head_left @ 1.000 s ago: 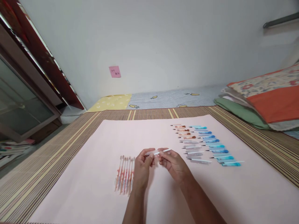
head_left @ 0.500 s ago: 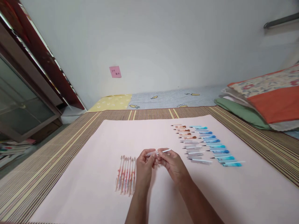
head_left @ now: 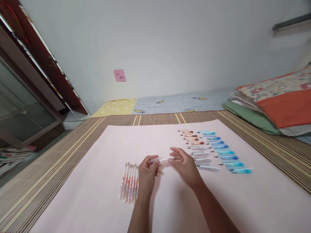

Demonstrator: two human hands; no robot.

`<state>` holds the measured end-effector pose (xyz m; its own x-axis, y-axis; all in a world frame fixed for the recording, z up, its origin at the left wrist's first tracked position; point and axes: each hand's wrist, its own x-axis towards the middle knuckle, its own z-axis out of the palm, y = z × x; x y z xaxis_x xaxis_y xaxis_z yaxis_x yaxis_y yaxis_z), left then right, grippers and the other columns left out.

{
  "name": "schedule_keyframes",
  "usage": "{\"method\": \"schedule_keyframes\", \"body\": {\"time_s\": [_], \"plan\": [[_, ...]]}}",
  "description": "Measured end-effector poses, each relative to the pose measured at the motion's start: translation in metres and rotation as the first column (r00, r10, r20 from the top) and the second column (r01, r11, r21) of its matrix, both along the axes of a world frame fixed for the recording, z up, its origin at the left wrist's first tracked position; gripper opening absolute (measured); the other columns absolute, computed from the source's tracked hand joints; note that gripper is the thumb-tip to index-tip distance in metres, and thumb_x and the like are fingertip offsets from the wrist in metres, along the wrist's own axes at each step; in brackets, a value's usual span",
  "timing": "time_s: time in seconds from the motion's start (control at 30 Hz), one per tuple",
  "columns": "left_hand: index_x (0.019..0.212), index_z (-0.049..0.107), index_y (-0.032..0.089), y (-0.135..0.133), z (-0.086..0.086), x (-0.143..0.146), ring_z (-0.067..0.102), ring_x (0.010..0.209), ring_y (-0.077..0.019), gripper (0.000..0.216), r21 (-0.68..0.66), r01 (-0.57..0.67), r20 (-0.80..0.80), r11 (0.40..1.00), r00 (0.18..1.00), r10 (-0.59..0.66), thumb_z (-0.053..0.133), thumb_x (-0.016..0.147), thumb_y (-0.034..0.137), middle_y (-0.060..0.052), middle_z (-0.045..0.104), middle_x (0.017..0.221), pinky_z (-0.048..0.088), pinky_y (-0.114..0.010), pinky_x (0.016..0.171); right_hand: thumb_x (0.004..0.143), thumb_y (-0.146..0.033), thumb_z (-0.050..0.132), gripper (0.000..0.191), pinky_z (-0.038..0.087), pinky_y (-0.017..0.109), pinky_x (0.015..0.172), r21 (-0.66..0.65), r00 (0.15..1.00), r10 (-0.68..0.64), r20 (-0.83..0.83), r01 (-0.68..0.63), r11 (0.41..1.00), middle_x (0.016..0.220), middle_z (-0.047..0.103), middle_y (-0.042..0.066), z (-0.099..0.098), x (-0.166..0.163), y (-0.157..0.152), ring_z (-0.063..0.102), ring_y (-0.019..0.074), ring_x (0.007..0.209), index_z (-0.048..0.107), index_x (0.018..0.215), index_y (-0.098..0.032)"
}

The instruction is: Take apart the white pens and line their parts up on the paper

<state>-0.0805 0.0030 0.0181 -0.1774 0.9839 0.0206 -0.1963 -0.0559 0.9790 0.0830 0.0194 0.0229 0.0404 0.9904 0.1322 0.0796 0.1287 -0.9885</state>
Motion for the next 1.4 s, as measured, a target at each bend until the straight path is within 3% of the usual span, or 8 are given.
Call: {"method": "schedule_keyframes", "body": {"time_s": [0.1,0.17,0.4,0.67,0.8,0.97,1.17,1.4], "plan": [[0.093,0.071,0.015,-0.002,0.002,0.000,0.051,0.047,-0.0100,0.035,-0.005,0.044,-0.059,0.999,0.997,-0.044,0.077,0.074,0.043,-0.001,0.065,0.064,0.035,-0.021,0.044,0.083,-0.027,0.070,0.031,0.042,0.049,0.099,0.262,0.915,0.011,0.403,-0.127,0.957,0.114,0.071,0.008,0.010,0.005,-0.003,0.059,0.0299,0.113,0.071,0.114,-0.027],[0.093,0.071,0.015,-0.004,0.005,0.001,0.048,0.046,-0.0095,0.030,-0.012,0.100,-0.112,0.995,0.989,-0.101,0.075,0.077,0.041,0.001,0.062,0.059,0.033,-0.021,0.045,0.085,-0.023,0.068,0.028,0.039,0.050,0.102,0.290,0.840,0.062,0.539,-0.254,0.923,0.109,0.074,0.008,0.015,0.003,-0.007,0.061,0.0301,0.109,0.072,0.112,-0.027],[0.085,0.067,0.016,-0.006,0.011,-0.003,0.043,0.049,-0.0093,0.021,-0.013,0.246,-0.123,0.969,0.961,-0.246,0.070,0.083,0.036,0.004,0.054,0.055,0.029,-0.022,0.048,0.089,-0.014,0.054,0.042,0.050,0.033,0.084,0.176,0.844,0.222,0.488,-0.344,0.922,0.115,0.068,0.005,0.014,-0.011,-0.019,0.066,0.0223,0.100,0.062,0.128,-0.031],[0.083,0.065,0.014,-0.006,0.011,-0.009,0.042,0.050,-0.0079,0.034,-0.056,0.317,0.149,0.947,0.940,-0.306,0.075,0.081,0.047,0.002,0.057,0.056,0.031,-0.021,0.051,0.092,-0.015,0.055,0.029,0.049,0.031,0.081,0.194,0.775,0.234,0.587,-0.415,0.889,0.099,0.069,0.004,0.022,-0.016,-0.005,0.066,0.0204,0.090,0.071,0.112,-0.029],[0.103,0.066,0.013,-0.003,0.013,-0.007,0.057,0.058,-0.0111,0.048,-0.086,0.184,0.343,0.979,0.928,-0.145,0.083,0.073,0.046,-0.004,0.068,0.072,0.040,-0.022,0.054,0.091,-0.023,0.061,0.020,0.049,0.031,0.082,0.195,0.760,0.253,0.599,-0.444,0.874,0.101,0.073,0.005,0.035,-0.008,0.028,0.067,0.0212,0.093,0.072,0.108,-0.026],[0.096,0.069,0.011,0.002,0.007,-0.009,0.053,0.053,-0.0083,0.051,-0.199,0.002,0.437,0.980,0.895,0.087,0.090,0.060,0.042,-0.004,0.069,0.068,0.040,-0.019,0.050,0.090,-0.023,0.062,0.024,0.047,0.033,0.087,0.206,0.669,0.025,0.743,-0.265,0.942,0.112,0.072,0.009,0.028,0.013,0.110,0.066,0.0227,0.099,0.070,0.112,-0.021],[0.088,0.073,0.011,0.001,0.008,-0.009,0.054,0.054,-0.0081,0.045,-0.212,0.010,0.486,0.977,0.869,0.096,0.091,0.059,0.041,-0.003,0.068,0.069,0.042,-0.019,0.051,0.087,-0.019,0.060,0.026,0.043,0.030,0.083,0.147,0.536,-0.035,0.843,-0.167,0.975,0.113,0.071,0.012,-0.009,0.015,0.192,0.064,0.0237,0.100,0.069,0.111,-0.018],[0.088,0.073,0.013,0.001,0.003,-0.008,0.054,0.053,-0.0080,0.043,-0.189,0.046,0.486,0.981,0.872,0.053,0.089,0.063,0.045,-0.004,0.068,0.071,0.039,-0.019,0.048,0.089,-0.019,0.059,0.024,0.039,0.029,0.081,0.119,0.410,-0.028,0.912,-0.199,0.973,0.111,0.069,0.012,-0.029,0.012,0.220,0.062,0.0224,0.097,0.069,0.111,-0.016]]}}
